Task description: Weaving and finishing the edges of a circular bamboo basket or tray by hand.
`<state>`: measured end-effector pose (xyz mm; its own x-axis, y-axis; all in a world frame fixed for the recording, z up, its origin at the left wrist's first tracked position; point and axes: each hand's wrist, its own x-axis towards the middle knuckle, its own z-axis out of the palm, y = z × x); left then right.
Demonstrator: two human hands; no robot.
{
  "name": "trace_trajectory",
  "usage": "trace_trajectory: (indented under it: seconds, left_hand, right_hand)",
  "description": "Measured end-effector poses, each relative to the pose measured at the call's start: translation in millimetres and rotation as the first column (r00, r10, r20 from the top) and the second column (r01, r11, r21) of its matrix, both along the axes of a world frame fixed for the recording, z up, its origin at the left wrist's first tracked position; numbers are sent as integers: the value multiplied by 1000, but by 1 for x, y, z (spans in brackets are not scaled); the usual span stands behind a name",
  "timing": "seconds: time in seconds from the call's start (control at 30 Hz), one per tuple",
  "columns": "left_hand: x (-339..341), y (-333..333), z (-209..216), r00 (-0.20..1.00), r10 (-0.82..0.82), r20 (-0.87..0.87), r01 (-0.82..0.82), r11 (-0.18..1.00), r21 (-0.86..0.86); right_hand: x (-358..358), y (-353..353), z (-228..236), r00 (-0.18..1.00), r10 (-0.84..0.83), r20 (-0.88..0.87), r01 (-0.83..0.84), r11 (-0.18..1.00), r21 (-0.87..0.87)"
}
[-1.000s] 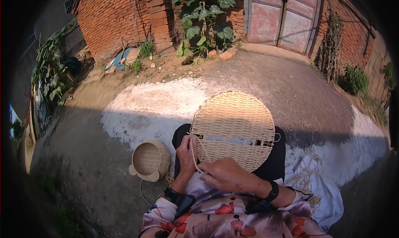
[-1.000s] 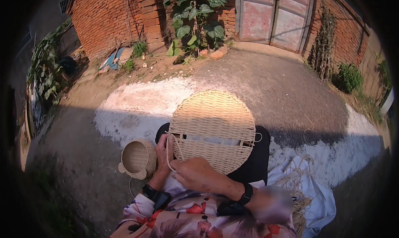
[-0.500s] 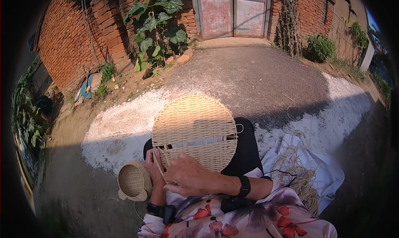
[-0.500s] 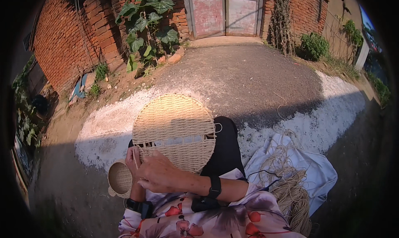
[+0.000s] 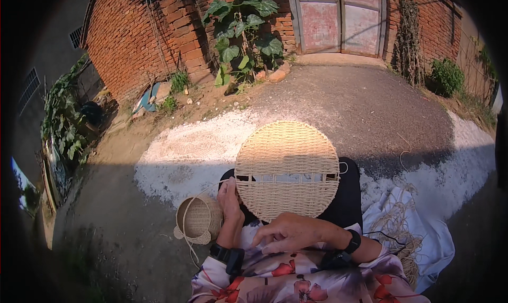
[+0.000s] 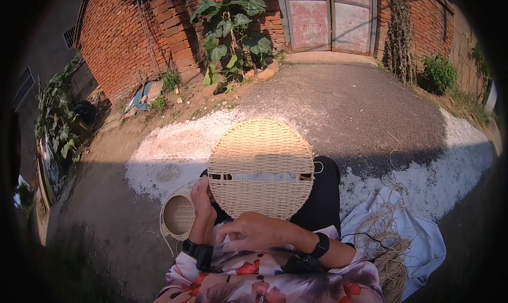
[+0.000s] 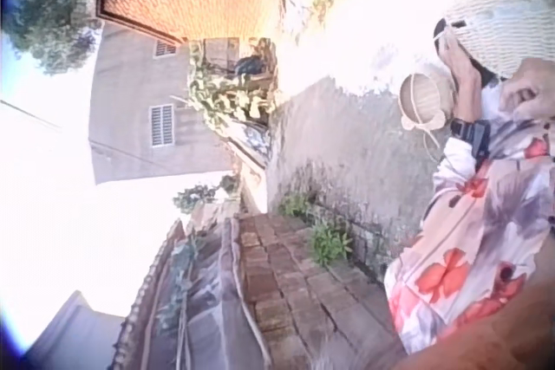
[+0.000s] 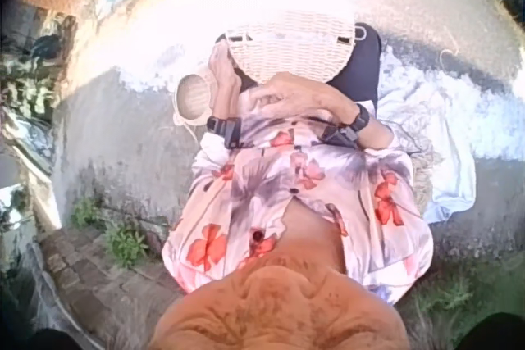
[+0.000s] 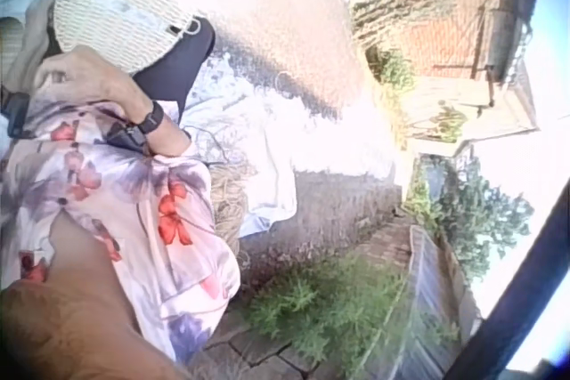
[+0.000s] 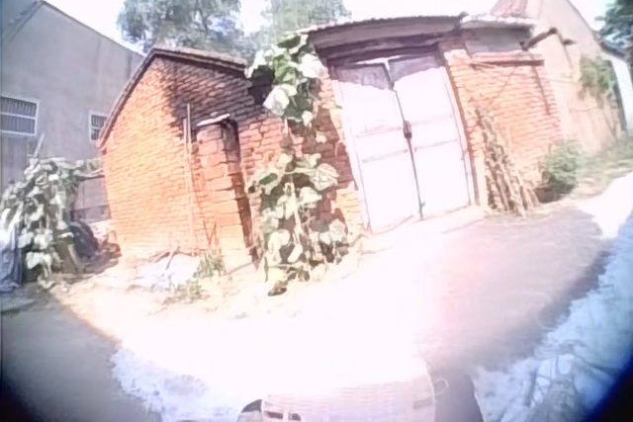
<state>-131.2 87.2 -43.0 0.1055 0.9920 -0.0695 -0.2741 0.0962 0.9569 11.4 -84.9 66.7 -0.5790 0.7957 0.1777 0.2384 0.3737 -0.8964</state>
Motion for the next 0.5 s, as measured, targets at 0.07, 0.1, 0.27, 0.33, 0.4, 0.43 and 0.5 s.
trace_trajectory:
  seconds: [0.07, 0.1, 0.27, 0.33, 0.4, 0.43, 0.5]
  left_hand:
    - [-1, -2, 3, 998, -24, 63, 27, 998, -54]
    - [-1, -2, 3, 997, 11, 70, -9, 999, -33]
    - [4, 9, -9, 984, 174, 23, -175, 969, 172]
    - [1, 11, -11, 972, 208, -105, -176, 951, 253]
    - [2, 7, -6, 943, 242, -229, -159, 931, 329]
    - [2, 2, 0, 927, 256, -274, -141, 915, 378]
    - [4, -2, 7, 909, 269, -318, -118, 899, 422]
  right_hand:
    - [3, 0, -12, 999, -29, 26, 33, 991, -133]
    - [4, 1, -18, 999, -31, 14, 33, 988, -152]
    - [6, 1, -32, 998, -65, -5, 63, 981, -184]
    - [7, 2, -39, 997, -79, -15, 75, 977, -200]
    - [10, 2, -44, 995, -98, -11, 93, 971, -220]
    - [10, 3, -47, 994, -113, -9, 107, 965, -238]
    - [14, 4, -59, 992, -124, -28, 114, 964, -242]
